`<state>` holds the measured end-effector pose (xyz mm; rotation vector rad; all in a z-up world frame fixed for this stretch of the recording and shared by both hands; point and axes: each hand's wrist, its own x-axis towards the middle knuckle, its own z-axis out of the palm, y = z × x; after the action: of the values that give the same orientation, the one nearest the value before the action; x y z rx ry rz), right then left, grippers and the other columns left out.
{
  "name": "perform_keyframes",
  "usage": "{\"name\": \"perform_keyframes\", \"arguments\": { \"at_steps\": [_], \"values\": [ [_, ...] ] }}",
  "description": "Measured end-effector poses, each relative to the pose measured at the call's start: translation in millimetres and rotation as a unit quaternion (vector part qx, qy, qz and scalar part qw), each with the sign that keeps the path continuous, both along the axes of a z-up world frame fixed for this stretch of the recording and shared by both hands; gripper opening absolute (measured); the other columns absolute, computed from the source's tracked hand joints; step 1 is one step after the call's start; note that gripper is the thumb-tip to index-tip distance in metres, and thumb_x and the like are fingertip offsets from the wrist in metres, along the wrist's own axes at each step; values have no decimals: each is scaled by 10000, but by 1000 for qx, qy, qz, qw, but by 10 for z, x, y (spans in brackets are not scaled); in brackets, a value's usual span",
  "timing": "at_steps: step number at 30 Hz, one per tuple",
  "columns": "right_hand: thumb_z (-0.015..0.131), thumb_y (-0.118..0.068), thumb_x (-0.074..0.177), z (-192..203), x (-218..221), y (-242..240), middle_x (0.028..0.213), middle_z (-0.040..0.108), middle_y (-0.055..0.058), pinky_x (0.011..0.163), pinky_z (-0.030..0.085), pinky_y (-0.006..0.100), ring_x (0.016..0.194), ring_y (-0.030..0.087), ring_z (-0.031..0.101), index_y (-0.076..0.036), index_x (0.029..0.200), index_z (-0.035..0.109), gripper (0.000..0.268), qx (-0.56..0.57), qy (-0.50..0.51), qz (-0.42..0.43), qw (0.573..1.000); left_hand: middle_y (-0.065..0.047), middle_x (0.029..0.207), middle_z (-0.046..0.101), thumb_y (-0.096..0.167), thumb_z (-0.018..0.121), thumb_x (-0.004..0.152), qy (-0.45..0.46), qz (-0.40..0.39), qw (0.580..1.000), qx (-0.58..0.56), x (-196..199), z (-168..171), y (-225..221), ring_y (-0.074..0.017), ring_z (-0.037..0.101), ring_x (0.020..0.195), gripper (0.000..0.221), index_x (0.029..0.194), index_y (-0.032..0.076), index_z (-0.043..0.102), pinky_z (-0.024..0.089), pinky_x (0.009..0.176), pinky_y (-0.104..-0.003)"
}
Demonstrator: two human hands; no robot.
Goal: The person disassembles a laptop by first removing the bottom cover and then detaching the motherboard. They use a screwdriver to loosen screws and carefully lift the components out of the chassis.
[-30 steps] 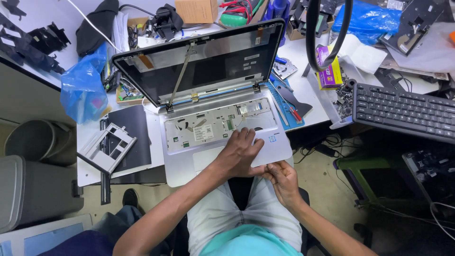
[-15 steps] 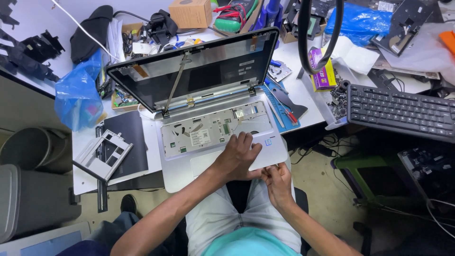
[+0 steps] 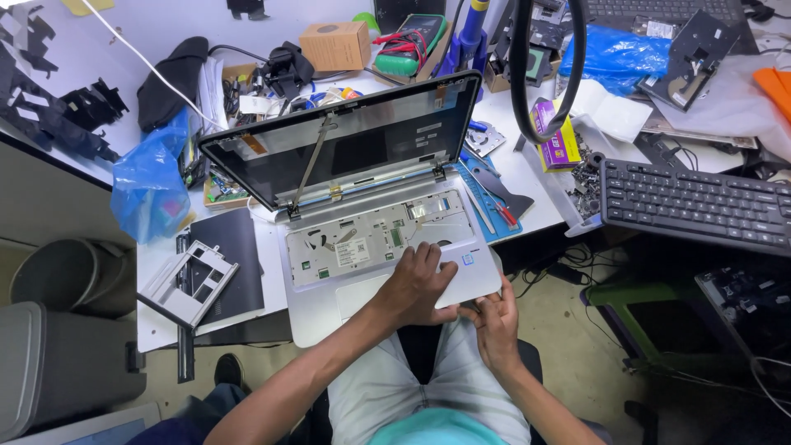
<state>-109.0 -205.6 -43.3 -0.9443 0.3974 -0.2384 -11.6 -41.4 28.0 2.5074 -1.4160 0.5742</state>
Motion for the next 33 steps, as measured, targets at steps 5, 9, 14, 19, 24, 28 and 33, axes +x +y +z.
{"name": "perform_keyframes", "arguments": {
  "at_steps": [5, 9, 14, 19, 24, 28, 33],
  "values": [
    [594, -38, 927, -97, 19, -81, 1258, 630, 206, 738, 635, 415, 1054, 275, 634, -18, 1483, 391, 593, 9, -38, 14, 999, -224, 956, 568, 604, 802, 698, 18, -3, 1000, -16, -1, -5, 19, -365, 539, 865, 688, 999, 38, 554, 441, 678, -439],
    [647, -83, 920, -299, 40, -174, 1257, 612, 218, 701, 651, 465, 1028, 296, 645, -23, 1468, 356, 623, 20, -56, 15, 998, -222, 948, 583, 624, 805, 692, 4, -4, 1000, -24, 9, 2, 23, -364, 547, 855, 700, 1000, 43, 565, 439, 679, -432],
    [564, -38, 921, -435, 78, -293, 1244, 655, 241, 653, 686, 480, 959, 335, 703, -43, 1424, 410, 526, 37, -94, 35, 994, -259, 933, 600, 625, 731, 713, -8, -7, 999, -38, 30, -71, 24, -408, 610, 862, 665, 998, 42, 585, 507, 683, -473],
    [491, 28, 917, -557, 113, -410, 1171, 716, 218, 610, 709, 506, 857, 370, 767, -99, 1342, 489, 443, 73, -133, 53, 987, -286, 889, 621, 632, 630, 752, -24, -9, 998, -51, 47, -121, 20, -448, 678, 859, 623, 972, 50, 608, 555, 678, -503],
    [433, -10, 953, -983, 168, -690, 1077, 736, 267, 584, 700, 541, 806, 383, 772, -52, 1270, 533, 335, 72, -123, 73, 987, -293, 913, 612, 650, 645, 743, -25, -7, 998, -53, 39, -163, 12, -459, 669, 882, 643, 967, 50, 591, 549, 690, -512],
    [469, 10, 948, -514, 234, -572, 1066, 730, 272, 575, 698, 546, 788, 398, 771, -14, 1223, 548, 287, 63, -123, 80, 987, -292, 921, 606, 662, 643, 745, -28, -3, 998, -52, 33, -109, 20, -458, 664, 891, 647, 951, 53, 574, 547, 700, -513],
    [480, -31, 940, -310, 182, -580, 1117, 717, 244, 624, 694, 507, 811, 358, 770, -24, 1260, 543, 326, 79, -114, 115, 984, -290, 926, 618, 605, 661, 732, -23, -2, 999, -36, 29, -77, 23, -466, 675, 922, 595, 951, 57, 588, 561, 707, -510]
  ]
}}
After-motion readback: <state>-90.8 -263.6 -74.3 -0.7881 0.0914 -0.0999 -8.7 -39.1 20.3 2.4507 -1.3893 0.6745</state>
